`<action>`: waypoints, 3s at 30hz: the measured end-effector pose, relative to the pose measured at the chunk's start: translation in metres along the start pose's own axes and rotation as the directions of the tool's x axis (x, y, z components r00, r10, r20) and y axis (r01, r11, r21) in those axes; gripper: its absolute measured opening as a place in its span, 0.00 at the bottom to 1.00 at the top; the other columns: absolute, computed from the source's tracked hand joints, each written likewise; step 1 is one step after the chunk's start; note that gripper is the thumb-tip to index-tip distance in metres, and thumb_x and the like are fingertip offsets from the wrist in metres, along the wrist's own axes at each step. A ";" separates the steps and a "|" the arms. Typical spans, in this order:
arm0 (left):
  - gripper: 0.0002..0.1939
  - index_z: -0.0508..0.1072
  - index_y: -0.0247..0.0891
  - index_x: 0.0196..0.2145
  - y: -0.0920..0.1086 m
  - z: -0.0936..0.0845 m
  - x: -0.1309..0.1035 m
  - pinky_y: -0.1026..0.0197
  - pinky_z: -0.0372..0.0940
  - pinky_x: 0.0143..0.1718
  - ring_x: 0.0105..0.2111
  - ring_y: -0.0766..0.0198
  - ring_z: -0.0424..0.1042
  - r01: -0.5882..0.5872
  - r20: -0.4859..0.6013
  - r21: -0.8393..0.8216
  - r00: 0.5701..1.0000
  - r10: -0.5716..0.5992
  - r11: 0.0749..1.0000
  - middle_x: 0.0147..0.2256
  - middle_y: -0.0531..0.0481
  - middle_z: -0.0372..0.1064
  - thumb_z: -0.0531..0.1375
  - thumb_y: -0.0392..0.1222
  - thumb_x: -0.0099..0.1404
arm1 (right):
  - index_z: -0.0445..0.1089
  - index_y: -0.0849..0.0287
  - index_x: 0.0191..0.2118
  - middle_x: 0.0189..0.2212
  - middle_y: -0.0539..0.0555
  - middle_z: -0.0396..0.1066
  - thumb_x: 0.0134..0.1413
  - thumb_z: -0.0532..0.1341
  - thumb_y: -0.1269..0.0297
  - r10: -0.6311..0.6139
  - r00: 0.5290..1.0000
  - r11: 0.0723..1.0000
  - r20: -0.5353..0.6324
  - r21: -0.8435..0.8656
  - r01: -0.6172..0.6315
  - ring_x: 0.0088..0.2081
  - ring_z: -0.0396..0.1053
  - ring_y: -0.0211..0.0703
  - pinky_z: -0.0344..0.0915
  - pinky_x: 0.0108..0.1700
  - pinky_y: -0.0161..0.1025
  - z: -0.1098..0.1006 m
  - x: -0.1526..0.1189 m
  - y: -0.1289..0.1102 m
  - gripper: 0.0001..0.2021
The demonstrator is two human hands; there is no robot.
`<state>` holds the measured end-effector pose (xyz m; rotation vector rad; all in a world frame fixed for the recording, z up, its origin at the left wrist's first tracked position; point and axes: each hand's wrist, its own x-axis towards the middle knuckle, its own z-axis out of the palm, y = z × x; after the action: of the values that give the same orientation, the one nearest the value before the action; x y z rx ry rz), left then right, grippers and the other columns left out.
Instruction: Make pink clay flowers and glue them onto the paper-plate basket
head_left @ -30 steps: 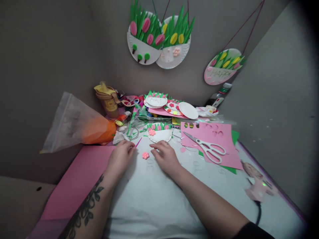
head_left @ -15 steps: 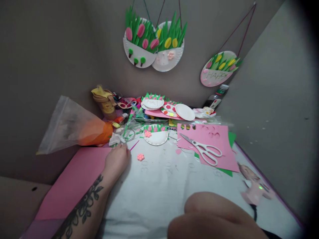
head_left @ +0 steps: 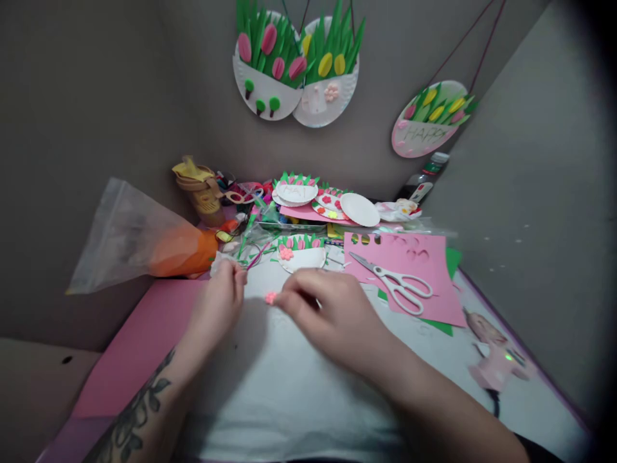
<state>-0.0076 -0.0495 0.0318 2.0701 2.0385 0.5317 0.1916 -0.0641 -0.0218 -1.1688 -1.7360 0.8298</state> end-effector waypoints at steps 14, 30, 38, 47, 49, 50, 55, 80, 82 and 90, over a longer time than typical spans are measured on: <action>0.11 0.68 0.39 0.38 -0.012 0.028 0.016 0.60 0.60 0.41 0.41 0.60 0.68 -0.318 0.200 -0.294 0.902 0.384 0.901 0.39 0.48 0.71 0.48 0.43 0.67 | 0.69 0.59 0.31 0.21 0.48 0.69 0.49 0.62 0.55 0.371 0.928 0.841 -0.033 0.435 -0.321 0.19 0.63 0.34 0.60 0.20 0.31 0.019 0.017 0.010 0.11; 0.14 0.70 0.38 0.40 -0.018 0.035 0.016 0.59 0.61 0.39 0.42 0.57 0.67 -0.442 0.339 -0.223 0.800 0.494 0.869 0.39 0.47 0.67 0.62 0.49 0.59 | 0.71 0.59 0.26 0.25 0.51 0.72 0.52 0.59 0.64 0.200 0.974 0.974 -0.106 0.131 -0.185 0.23 0.66 0.36 0.61 0.24 0.31 0.025 0.004 0.020 0.08; 0.14 0.70 0.39 0.39 -0.019 0.038 0.015 0.59 0.60 0.38 0.41 0.57 0.67 -0.442 0.326 -0.221 0.806 0.493 0.869 0.39 0.48 0.67 0.62 0.49 0.59 | 0.71 0.59 0.24 0.26 0.51 0.73 0.53 0.58 0.67 0.150 0.985 0.987 -0.085 0.079 -0.143 0.25 0.67 0.37 0.61 0.28 0.32 0.024 0.005 0.017 0.09; 0.14 0.70 0.38 0.39 -0.019 0.038 0.016 0.59 0.60 0.39 0.41 0.57 0.67 -0.444 0.323 -0.217 0.808 0.493 0.869 0.39 0.48 0.67 0.62 0.49 0.59 | 0.70 0.58 0.22 0.25 0.50 0.73 0.51 0.58 0.70 0.114 0.991 0.991 -0.067 0.071 -0.109 0.28 0.69 0.38 0.62 0.31 0.33 0.024 0.006 0.014 0.09; 0.14 0.70 0.38 0.39 -0.019 0.039 0.016 0.59 0.61 0.39 0.41 0.57 0.67 -0.446 0.317 -0.218 0.809 0.495 0.868 0.39 0.48 0.67 0.61 0.50 0.59 | 0.70 0.58 0.22 0.25 0.50 0.73 0.51 0.59 0.69 0.124 0.989 0.989 -0.083 0.093 -0.116 0.27 0.69 0.38 0.62 0.29 0.33 0.024 0.006 0.015 0.09; 0.14 0.70 0.38 0.39 -0.019 0.039 0.016 0.59 0.61 0.39 0.41 0.57 0.67 -0.447 0.313 -0.218 0.810 0.496 0.868 0.39 0.48 0.67 0.61 0.50 0.60 | 0.71 0.58 0.23 0.25 0.50 0.73 0.51 0.59 0.68 0.132 0.986 0.987 -0.099 0.108 -0.121 0.26 0.69 0.38 0.62 0.28 0.33 0.024 0.005 0.016 0.08; 0.13 0.70 0.39 0.42 -0.024 0.035 0.017 0.57 0.62 0.42 0.43 0.57 0.67 -0.480 0.291 -0.260 0.789 0.542 0.838 0.41 0.46 0.68 0.56 0.47 0.63 | 0.70 0.59 0.31 0.26 0.52 0.72 0.57 0.58 0.59 0.162 0.966 0.974 -0.203 0.188 -0.124 0.24 0.67 0.37 0.63 0.25 0.32 0.022 0.001 0.021 0.09; 0.24 0.62 0.37 0.54 -0.030 0.039 0.020 0.52 0.59 0.51 0.51 0.53 0.64 -0.509 0.307 -0.301 0.749 0.588 0.806 0.50 0.42 0.67 0.58 0.45 0.62 | 0.72 0.56 0.30 0.29 0.50 0.75 0.56 0.56 0.67 0.008 0.998 0.999 -0.057 -0.034 -0.010 0.31 0.71 0.40 0.66 0.37 0.36 0.025 0.004 0.013 0.08; 0.24 0.62 0.37 0.54 -0.029 0.039 0.020 0.52 0.60 0.51 0.51 0.53 0.64 -0.507 0.310 -0.302 0.748 0.586 0.807 0.50 0.42 0.67 0.58 0.45 0.62 | 0.72 0.56 0.28 0.29 0.50 0.75 0.55 0.56 0.68 0.020 0.999 0.999 -0.048 -0.027 -0.021 0.30 0.71 0.40 0.66 0.36 0.36 0.026 0.005 0.013 0.09; 0.22 0.63 0.36 0.53 -0.027 0.041 0.021 0.53 0.61 0.49 0.49 0.54 0.66 -0.497 0.304 -0.305 0.758 0.578 0.812 0.47 0.42 0.68 0.57 0.44 0.62 | 0.71 0.57 0.28 0.28 0.51 0.74 0.55 0.57 0.66 0.064 0.992 0.997 -0.107 0.051 -0.059 0.29 0.70 0.39 0.65 0.32 0.34 0.026 0.005 0.014 0.08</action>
<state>-0.0176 -0.0232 -0.0133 2.3881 1.0995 0.3523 0.1723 -0.0563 -0.0435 -1.2184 -1.5905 0.8244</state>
